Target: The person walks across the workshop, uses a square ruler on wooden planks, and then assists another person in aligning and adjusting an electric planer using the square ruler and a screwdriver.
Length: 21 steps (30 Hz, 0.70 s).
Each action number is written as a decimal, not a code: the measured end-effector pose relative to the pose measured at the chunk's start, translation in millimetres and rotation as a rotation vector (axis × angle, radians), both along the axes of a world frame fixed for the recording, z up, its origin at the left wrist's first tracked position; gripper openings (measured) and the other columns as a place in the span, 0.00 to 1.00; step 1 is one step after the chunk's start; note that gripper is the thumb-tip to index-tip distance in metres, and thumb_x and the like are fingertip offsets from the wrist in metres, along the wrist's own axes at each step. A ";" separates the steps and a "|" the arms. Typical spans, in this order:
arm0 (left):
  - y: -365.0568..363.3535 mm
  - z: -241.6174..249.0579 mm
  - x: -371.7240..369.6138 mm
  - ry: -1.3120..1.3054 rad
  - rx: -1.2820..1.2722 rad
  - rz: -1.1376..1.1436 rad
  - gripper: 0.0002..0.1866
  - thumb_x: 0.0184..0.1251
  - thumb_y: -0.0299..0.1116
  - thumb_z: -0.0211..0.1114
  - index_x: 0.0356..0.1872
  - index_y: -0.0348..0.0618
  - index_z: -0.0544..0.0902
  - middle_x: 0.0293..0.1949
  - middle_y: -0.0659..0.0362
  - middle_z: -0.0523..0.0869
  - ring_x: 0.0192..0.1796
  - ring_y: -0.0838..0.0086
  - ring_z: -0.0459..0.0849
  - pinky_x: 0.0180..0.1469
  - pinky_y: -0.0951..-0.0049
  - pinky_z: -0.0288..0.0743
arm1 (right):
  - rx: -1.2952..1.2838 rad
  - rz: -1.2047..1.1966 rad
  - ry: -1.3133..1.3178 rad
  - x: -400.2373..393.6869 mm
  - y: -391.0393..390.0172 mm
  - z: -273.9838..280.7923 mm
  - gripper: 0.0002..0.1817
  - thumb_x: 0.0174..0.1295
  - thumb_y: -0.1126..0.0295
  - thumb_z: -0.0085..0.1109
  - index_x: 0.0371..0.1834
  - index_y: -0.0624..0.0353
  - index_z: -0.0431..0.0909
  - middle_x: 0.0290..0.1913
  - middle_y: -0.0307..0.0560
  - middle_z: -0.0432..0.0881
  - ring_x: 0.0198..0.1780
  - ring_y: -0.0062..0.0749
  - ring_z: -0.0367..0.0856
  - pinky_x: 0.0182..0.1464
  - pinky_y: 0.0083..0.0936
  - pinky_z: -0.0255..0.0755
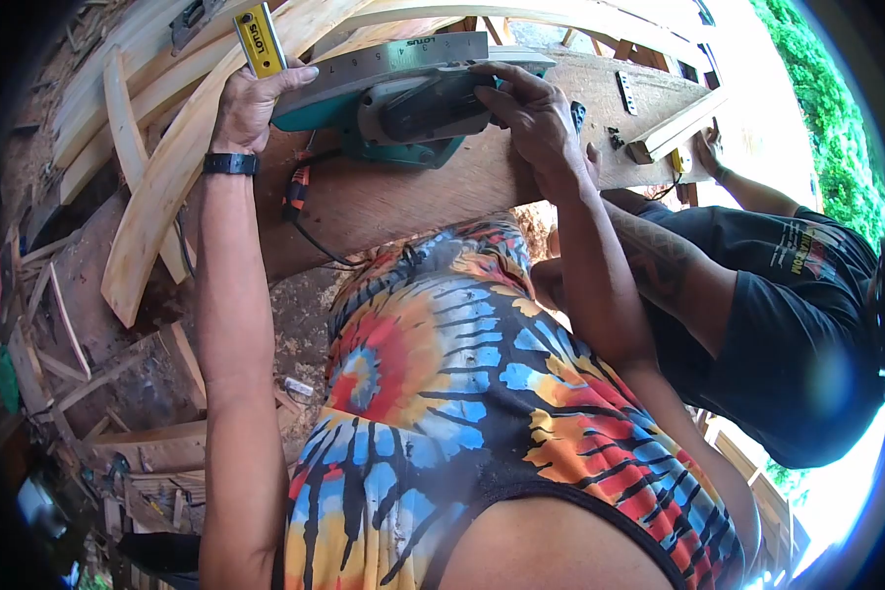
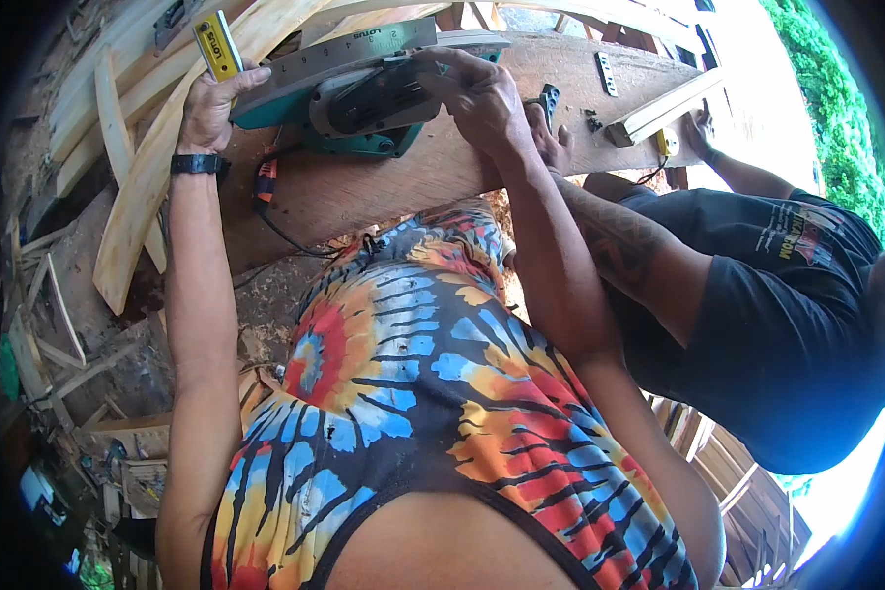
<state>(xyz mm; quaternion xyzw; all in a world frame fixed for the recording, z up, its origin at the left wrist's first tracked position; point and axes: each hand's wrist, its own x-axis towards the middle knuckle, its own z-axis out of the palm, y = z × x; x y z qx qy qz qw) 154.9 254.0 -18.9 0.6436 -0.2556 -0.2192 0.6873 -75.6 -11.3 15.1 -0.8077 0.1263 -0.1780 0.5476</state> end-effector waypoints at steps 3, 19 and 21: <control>0.4 2.1 0.2 0.003 0.014 0.007 0.15 0.52 0.35 0.78 0.40 0.46 0.83 0.37 0.66 0.85 0.43 0.79 0.80 0.52 0.75 0.68 | -0.037 -0.002 -0.001 0.4 1.2 2.3 0.15 0.63 0.68 0.66 0.54 0.50 0.85 0.28 0.36 0.84 0.29 0.14 0.76 0.34 0.18 0.70; -4.3 1.2 1.7 0.015 -0.013 0.032 0.13 0.51 0.33 0.79 0.37 0.43 0.86 0.35 0.61 0.88 0.42 0.76 0.84 0.55 0.73 0.71 | -0.081 0.006 0.012 3.3 -2.4 4.4 0.15 0.63 0.66 0.66 0.53 0.50 0.85 0.29 0.39 0.85 0.33 0.17 0.81 0.39 0.20 0.74; -5.2 0.2 2.8 0.024 -0.022 0.027 0.14 0.51 0.33 0.79 0.37 0.43 0.86 0.35 0.61 0.88 0.42 0.76 0.84 0.55 0.73 0.72 | -0.073 0.010 0.033 3.7 -5.7 1.0 0.15 0.63 0.66 0.66 0.53 0.50 0.85 0.30 0.39 0.86 0.34 0.16 0.80 0.39 0.20 0.74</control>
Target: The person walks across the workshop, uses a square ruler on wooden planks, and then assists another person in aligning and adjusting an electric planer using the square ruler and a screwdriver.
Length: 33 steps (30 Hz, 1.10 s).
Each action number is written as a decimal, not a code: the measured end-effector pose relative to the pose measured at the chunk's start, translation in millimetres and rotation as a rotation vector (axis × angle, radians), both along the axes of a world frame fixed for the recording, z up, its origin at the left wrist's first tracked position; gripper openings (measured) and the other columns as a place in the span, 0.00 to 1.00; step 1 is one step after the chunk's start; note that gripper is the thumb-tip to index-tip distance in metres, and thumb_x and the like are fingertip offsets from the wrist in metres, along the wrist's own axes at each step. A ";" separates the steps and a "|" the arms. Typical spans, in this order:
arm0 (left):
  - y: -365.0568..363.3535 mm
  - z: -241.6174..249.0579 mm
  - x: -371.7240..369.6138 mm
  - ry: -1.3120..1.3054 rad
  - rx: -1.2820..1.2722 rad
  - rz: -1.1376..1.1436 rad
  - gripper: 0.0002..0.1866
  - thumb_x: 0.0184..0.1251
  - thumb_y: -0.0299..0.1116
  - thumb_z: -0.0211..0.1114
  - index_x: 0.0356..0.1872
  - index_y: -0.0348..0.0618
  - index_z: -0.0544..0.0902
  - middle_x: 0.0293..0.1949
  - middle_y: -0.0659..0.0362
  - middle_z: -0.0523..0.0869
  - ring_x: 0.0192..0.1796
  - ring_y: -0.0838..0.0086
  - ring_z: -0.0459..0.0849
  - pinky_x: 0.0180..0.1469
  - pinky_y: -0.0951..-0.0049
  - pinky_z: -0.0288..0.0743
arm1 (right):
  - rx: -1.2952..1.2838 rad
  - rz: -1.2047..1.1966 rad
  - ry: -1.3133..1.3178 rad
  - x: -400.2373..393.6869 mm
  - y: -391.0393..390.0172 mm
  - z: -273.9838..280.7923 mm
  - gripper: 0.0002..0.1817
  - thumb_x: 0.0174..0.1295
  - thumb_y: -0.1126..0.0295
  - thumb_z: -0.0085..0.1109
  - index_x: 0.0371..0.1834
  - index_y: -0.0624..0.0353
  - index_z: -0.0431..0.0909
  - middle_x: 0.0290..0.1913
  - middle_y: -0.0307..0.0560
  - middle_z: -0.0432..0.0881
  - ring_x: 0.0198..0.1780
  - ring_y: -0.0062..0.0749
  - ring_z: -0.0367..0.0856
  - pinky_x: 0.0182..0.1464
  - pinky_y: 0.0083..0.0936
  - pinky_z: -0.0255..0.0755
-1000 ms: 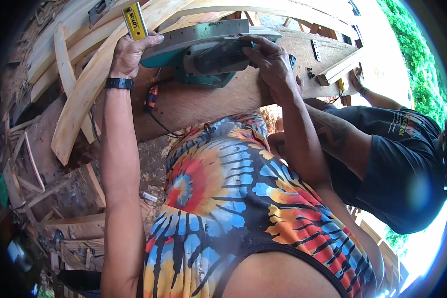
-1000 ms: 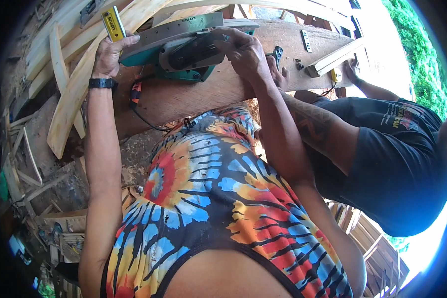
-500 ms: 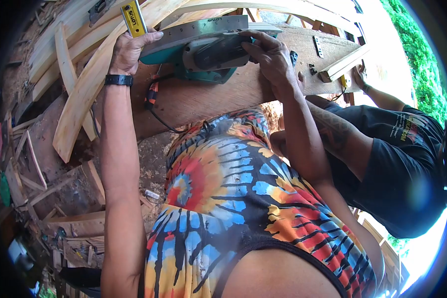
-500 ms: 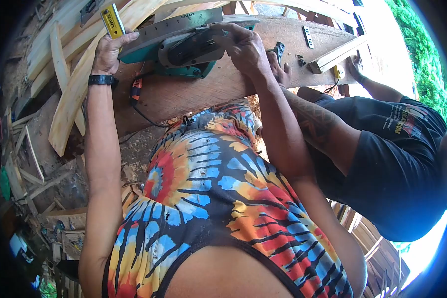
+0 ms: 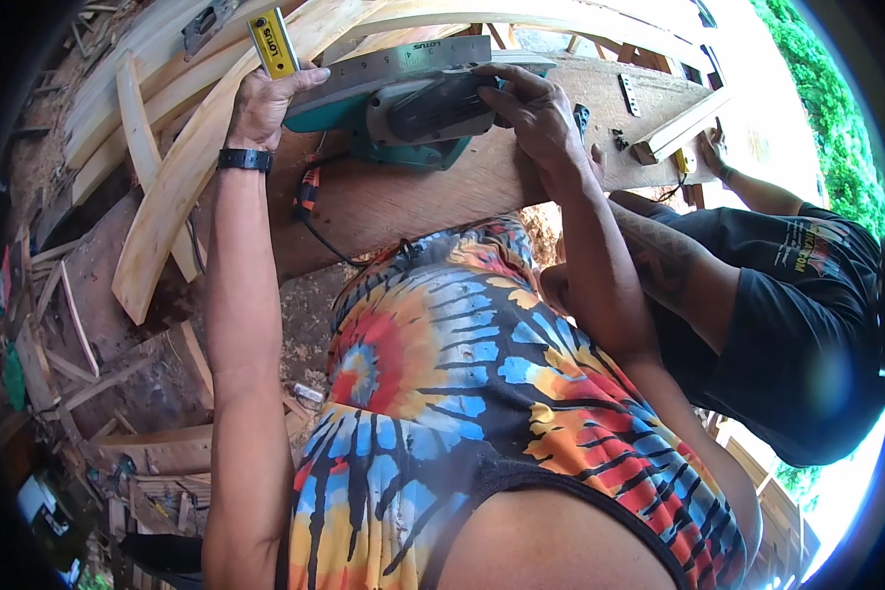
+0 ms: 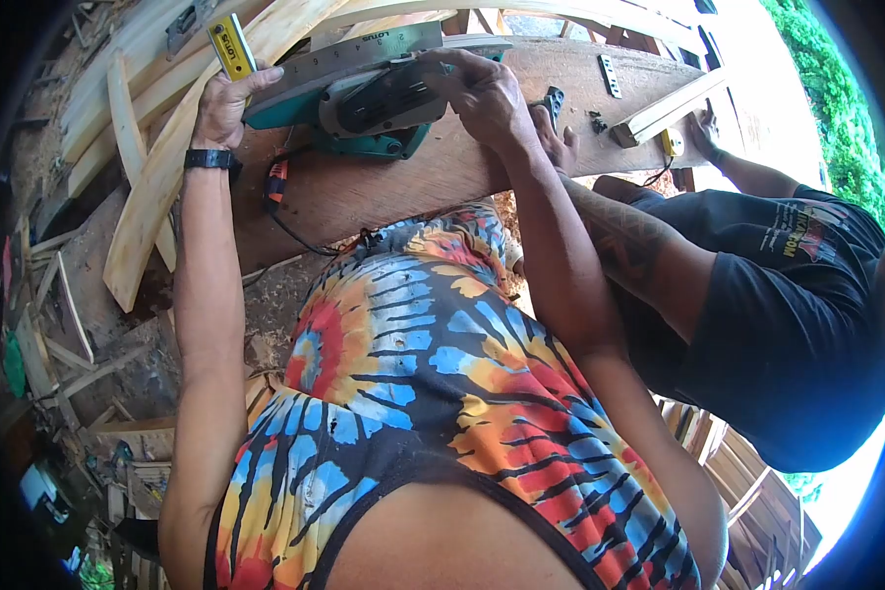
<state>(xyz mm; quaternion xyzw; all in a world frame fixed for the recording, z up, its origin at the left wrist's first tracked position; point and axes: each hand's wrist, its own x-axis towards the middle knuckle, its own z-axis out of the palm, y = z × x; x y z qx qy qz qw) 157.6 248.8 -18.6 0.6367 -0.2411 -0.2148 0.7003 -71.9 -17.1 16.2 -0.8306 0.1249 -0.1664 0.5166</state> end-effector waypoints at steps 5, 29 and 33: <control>0.5 1.8 0.7 -0.008 0.004 -0.029 0.14 0.51 0.33 0.78 0.38 0.42 0.86 0.35 0.61 0.88 0.42 0.76 0.84 0.56 0.73 0.71 | 0.005 0.009 0.000 -0.1 1.1 1.2 0.15 0.63 0.66 0.65 0.53 0.50 0.85 0.31 0.39 0.86 0.34 0.16 0.80 0.40 0.20 0.74; 0.3 -1.5 4.2 0.025 0.002 -0.048 0.11 0.51 0.33 0.78 0.35 0.43 0.87 0.35 0.63 0.87 0.44 0.77 0.81 0.57 0.72 0.68 | -0.004 0.060 0.032 4.3 -6.5 0.7 0.15 0.64 0.64 0.64 0.54 0.47 0.85 0.32 0.37 0.86 0.33 0.18 0.78 0.39 0.22 0.74; 0.3 -0.8 2.9 0.023 0.016 -0.031 0.12 0.51 0.33 0.77 0.36 0.43 0.86 0.36 0.63 0.87 0.44 0.77 0.81 0.56 0.73 0.68 | 0.002 0.063 0.060 4.7 -6.4 2.4 0.15 0.65 0.66 0.64 0.54 0.47 0.85 0.33 0.37 0.86 0.32 0.17 0.77 0.38 0.21 0.73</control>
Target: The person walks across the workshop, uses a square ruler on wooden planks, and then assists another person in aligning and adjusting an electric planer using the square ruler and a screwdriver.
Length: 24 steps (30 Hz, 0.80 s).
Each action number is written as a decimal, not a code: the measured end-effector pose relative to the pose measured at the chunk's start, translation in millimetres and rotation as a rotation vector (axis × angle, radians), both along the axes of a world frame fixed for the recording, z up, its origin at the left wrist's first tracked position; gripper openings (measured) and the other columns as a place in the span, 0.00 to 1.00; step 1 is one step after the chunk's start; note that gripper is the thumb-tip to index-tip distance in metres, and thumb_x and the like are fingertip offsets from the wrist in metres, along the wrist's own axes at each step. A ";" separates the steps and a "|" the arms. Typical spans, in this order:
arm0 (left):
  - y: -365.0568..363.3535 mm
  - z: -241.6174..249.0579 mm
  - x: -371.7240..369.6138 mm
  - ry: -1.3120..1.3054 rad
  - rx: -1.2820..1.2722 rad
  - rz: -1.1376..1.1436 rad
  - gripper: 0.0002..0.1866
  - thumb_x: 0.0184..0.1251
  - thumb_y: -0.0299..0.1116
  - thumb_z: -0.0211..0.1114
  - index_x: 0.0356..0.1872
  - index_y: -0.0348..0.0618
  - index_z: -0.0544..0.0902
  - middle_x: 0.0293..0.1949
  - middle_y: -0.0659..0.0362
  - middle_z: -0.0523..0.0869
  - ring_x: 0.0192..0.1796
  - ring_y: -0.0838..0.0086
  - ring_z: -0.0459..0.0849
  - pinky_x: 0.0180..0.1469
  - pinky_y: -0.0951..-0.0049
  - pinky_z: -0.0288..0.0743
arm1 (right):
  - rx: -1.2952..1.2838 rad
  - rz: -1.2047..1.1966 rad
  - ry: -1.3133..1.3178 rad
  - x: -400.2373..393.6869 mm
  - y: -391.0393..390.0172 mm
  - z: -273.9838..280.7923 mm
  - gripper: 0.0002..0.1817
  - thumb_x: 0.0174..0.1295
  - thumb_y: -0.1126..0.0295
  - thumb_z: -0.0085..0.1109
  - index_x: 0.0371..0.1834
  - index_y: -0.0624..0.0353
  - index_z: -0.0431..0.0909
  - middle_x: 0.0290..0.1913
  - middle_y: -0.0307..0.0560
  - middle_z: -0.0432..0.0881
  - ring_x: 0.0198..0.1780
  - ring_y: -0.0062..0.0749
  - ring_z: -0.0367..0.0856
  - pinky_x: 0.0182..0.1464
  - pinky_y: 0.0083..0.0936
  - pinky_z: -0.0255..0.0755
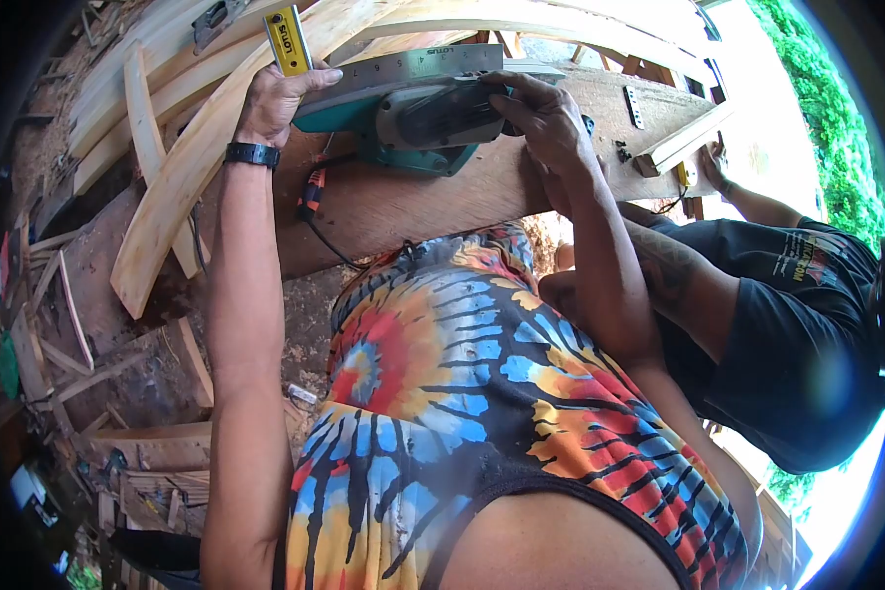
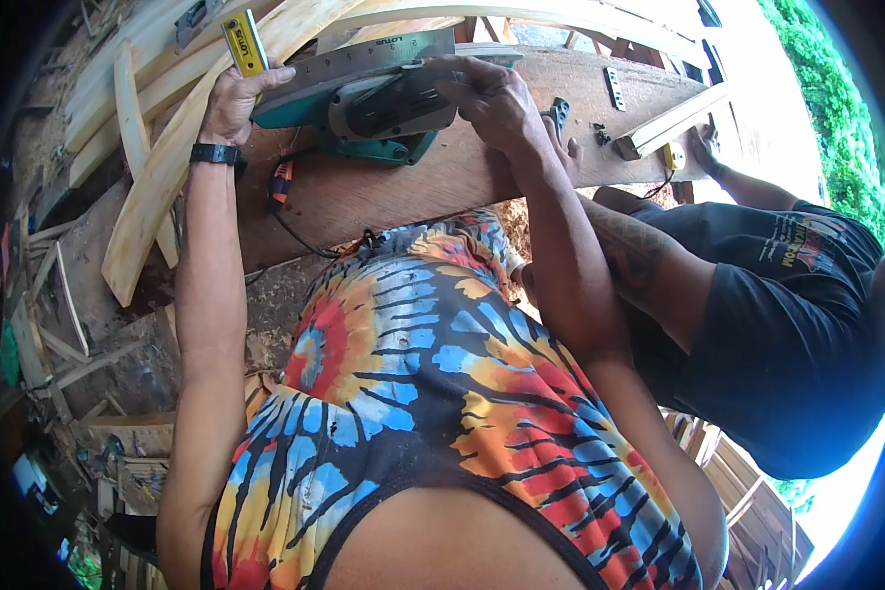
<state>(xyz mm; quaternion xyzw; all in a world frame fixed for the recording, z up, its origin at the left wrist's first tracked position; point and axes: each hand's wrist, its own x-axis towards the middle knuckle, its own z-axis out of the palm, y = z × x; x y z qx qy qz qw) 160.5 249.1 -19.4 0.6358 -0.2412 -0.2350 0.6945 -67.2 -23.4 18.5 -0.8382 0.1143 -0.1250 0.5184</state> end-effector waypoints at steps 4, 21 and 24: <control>0.1 -1.9 1.8 -0.005 -0.003 -0.006 0.13 0.51 0.34 0.78 0.37 0.42 0.86 0.36 0.62 0.86 0.44 0.77 0.81 0.55 0.73 0.69 | 0.037 0.015 -0.036 0.8 1.4 -0.5 0.15 0.65 0.67 0.63 0.54 0.47 0.85 0.33 0.36 0.86 0.31 0.16 0.76 0.37 0.21 0.73; 2.9 -4.9 3.1 0.020 0.005 -0.022 0.12 0.53 0.34 0.77 0.36 0.42 0.86 0.35 0.63 0.86 0.41 0.79 0.81 0.52 0.75 0.70 | 0.005 -0.041 0.016 -1.9 9.8 15.1 0.15 0.61 0.72 0.67 0.52 0.54 0.85 0.26 0.32 0.79 0.29 0.14 0.75 0.33 0.17 0.71; 3.2 -4.6 2.4 0.006 -0.011 -0.036 0.12 0.55 0.34 0.76 0.38 0.44 0.84 0.34 0.64 0.86 0.41 0.78 0.82 0.53 0.74 0.70 | -0.011 -0.050 0.033 -2.0 9.8 18.6 0.16 0.59 0.69 0.69 0.52 0.55 0.85 0.27 0.37 0.82 0.28 0.16 0.76 0.32 0.18 0.71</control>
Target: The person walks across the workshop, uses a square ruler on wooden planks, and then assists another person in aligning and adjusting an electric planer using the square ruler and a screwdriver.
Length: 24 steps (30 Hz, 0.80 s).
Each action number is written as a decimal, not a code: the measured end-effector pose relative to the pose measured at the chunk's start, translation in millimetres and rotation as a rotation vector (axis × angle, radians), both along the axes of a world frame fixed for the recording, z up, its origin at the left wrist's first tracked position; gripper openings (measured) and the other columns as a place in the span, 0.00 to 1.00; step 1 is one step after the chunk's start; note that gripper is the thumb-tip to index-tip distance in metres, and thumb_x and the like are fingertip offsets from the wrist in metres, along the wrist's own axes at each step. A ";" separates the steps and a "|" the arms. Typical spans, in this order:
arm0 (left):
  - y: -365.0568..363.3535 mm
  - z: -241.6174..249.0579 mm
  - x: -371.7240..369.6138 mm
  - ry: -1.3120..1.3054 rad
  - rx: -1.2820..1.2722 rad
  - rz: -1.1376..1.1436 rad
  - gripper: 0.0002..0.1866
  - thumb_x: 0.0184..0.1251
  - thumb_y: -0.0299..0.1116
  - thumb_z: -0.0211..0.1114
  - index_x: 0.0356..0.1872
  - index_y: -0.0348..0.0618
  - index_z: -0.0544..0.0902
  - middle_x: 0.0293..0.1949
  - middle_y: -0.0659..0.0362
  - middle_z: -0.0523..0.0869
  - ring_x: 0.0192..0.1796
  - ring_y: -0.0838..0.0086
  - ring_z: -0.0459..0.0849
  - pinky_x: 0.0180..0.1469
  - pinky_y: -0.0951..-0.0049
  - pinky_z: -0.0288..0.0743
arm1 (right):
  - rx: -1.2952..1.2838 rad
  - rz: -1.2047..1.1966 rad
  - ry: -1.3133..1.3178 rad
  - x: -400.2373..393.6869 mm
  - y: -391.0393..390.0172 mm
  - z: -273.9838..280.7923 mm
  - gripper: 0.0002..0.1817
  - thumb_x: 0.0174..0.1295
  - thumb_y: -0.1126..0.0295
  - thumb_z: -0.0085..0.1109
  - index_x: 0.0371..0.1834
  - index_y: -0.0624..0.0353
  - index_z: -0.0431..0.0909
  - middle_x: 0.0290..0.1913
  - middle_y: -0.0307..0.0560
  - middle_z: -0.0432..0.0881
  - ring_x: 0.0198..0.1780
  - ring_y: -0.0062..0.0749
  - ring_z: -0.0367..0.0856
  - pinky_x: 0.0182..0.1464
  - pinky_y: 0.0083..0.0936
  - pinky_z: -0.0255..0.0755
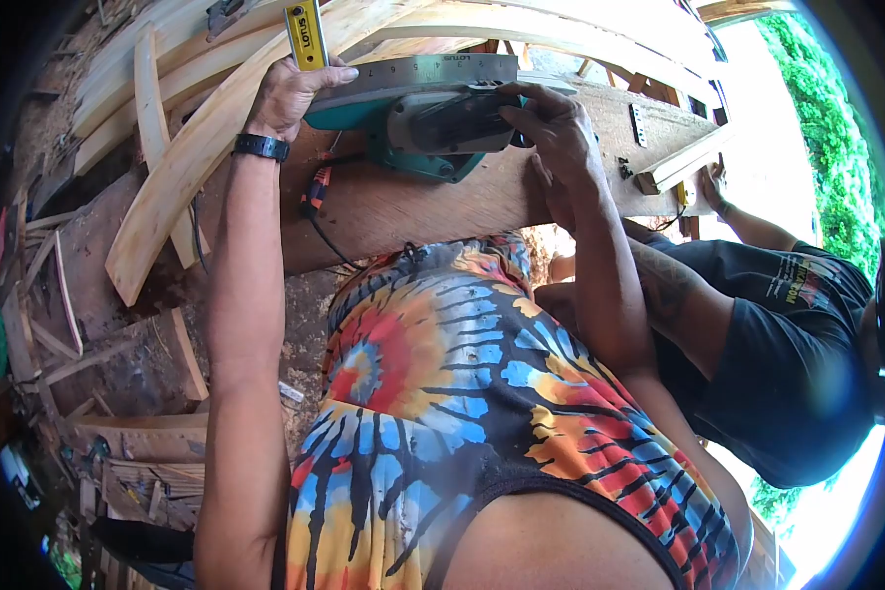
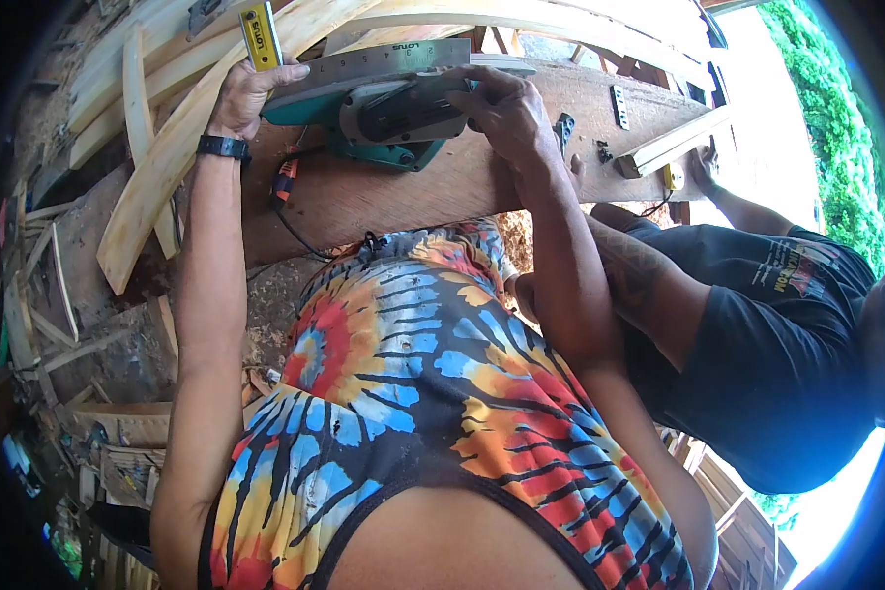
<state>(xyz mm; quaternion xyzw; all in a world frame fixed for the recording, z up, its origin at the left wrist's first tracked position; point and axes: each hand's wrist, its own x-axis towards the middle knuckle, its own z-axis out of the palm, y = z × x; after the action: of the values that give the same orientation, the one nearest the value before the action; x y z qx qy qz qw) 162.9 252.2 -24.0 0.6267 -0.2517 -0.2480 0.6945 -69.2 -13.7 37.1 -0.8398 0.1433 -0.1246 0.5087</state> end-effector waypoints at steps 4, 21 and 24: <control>-0.4 0.5 0.5 -0.009 0.019 0.017 0.13 0.53 0.34 0.77 0.37 0.42 0.85 0.35 0.62 0.86 0.41 0.78 0.81 0.52 0.74 0.71 | -0.018 -0.005 0.026 -0.2 2.8 6.2 0.17 0.58 0.68 0.70 0.52 0.56 0.85 0.27 0.39 0.84 0.27 0.17 0.78 0.32 0.19 0.72; -1.5 4.2 -1.0 -0.030 -0.011 0.007 0.13 0.53 0.35 0.76 0.38 0.41 0.86 0.36 0.61 0.87 0.45 0.76 0.81 0.58 0.71 0.68 | -0.044 0.000 0.010 5.4 -6.5 -4.0 0.16 0.59 0.65 0.70 0.51 0.52 0.86 0.29 0.41 0.85 0.29 0.18 0.80 0.31 0.18 0.76; -2.7 -4.0 5.9 -0.062 0.001 0.005 0.15 0.53 0.36 0.77 0.40 0.42 0.85 0.36 0.62 0.87 0.46 0.77 0.80 0.58 0.72 0.66 | -0.049 0.007 0.002 5.1 -7.3 -5.9 0.16 0.59 0.65 0.70 0.51 0.52 0.85 0.29 0.41 0.85 0.29 0.18 0.81 0.31 0.18 0.77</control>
<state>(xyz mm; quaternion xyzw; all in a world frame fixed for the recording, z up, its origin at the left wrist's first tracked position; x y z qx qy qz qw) 168.8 249.5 -28.0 0.6351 -0.2715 -0.2270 0.6866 -64.1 -21.0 31.2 -0.8525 0.1379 -0.1256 0.4884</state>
